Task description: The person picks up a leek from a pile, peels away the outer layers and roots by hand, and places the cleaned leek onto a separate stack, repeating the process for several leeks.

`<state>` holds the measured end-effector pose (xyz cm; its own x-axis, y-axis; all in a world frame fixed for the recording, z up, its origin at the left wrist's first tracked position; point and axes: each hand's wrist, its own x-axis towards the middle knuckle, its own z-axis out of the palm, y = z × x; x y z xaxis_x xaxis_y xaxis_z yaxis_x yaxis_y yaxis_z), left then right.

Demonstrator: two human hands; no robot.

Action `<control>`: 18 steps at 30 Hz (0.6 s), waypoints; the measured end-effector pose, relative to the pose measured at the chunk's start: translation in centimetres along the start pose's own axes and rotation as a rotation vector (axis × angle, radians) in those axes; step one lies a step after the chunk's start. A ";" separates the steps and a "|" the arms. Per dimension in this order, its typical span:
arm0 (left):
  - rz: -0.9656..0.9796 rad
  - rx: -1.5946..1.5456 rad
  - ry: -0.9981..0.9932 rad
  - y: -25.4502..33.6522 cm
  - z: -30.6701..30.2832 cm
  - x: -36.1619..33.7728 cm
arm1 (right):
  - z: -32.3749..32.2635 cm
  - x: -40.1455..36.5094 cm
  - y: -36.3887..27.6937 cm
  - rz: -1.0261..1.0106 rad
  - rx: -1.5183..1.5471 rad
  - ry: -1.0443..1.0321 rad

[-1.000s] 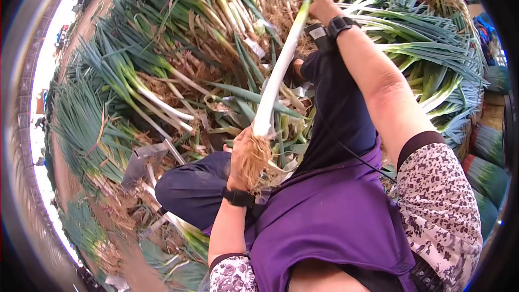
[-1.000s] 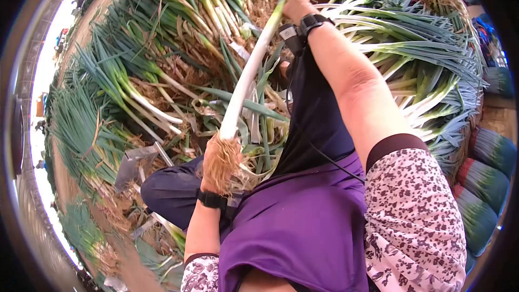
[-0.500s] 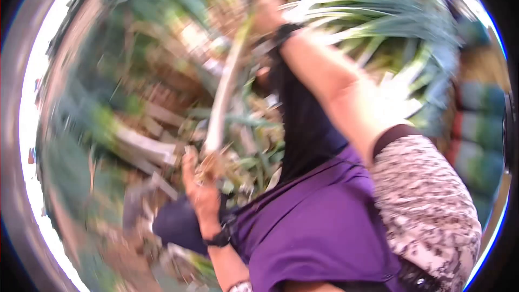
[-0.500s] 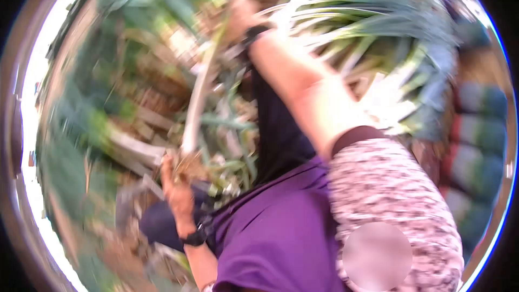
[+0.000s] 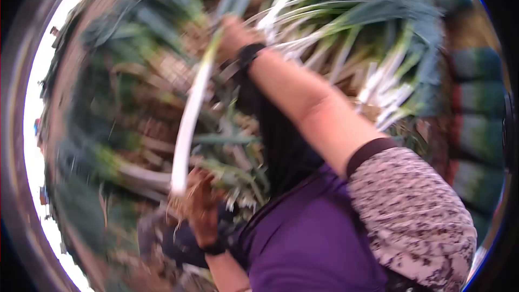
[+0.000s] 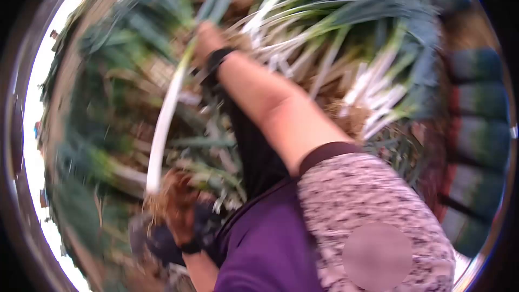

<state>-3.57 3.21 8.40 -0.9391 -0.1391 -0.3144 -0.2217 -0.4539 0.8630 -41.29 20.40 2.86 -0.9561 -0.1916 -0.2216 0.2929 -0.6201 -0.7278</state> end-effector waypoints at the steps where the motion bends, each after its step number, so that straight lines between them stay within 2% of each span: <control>1: 0.019 -0.083 -0.014 -0.7 -0.5 0.7 | -1.0 0.4 -0.5 -0.019 -0.246 -0.014; 2: -0.013 -0.192 0.040 -0.3 0.5 0.2 | -2.0 0.9 -1.0 -0.040 -0.477 -0.024; 3: -0.004 -0.282 0.156 0.3 1.9 0.1 | -2.0 2.3 -0.9 -0.018 -0.272 0.123; 5: 0.071 -0.274 0.200 0.6 -1.0 -2.0 | -2.3 5.3 -0.4 -0.072 0.164 0.422; 6: 0.071 -0.164 0.241 1.2 -1.4 -2.9 | -2.2 5.6 -2.5 0.008 0.479 0.497; 7: 0.055 0.008 0.432 0.8 -1.2 -4.0 | -2.6 5.2 -4.0 0.032 0.491 0.525; 8: 0.036 0.174 0.402 0.4 -2.3 -4.9 | -5.1 5.8 -5.6 -0.212 -0.424 0.440; 9: 0.016 0.340 0.369 0.0 -3.8 -5.7 | -6.3 5.5 -7.8 -0.393 -0.887 0.436; 10: 0.011 0.329 0.463 -0.1 -5.0 -6.2 | -7.1 4.8 -11.1 -0.564 -1.311 0.487; 11: 0.003 0.313 0.555 -0.3 -6.5 -6.7 | -8.1 3.9 -14.9 -0.664 -1.577 0.558; 12: 0.003 0.333 0.629 -0.9 -8.5 -7.1 | -9.2 2.6 -18.7 -0.722 -1.754 0.673; 13: 0.015 0.337 0.605 -1.3 -9.8 -7.3 | -12.4 2.7 -23.1 -0.879 -1.759 0.527; 14: -0.027 0.407 0.600 -1.3 -9.5 -6.8 | -14.6 2.0 -26.7 -0.930 -1.837 0.566; 16: -0.055 0.458 0.595 -2.0 -9.4 -5.5 | -20.4 -1.1 -32.8 -0.905 -2.010 0.739; 18: -0.057 0.940 0.397 -3.6 -9.7 -3.7 | -28.0 -5.3 -37.0 -0.781 -2.189 0.924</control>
<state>3.25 -3.18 2.60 -0.8036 -0.4984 -0.3253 -0.5404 0.3820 0.7497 -47.17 65.67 12.82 -0.7778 0.1600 0.6078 0.2145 0.9766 0.0175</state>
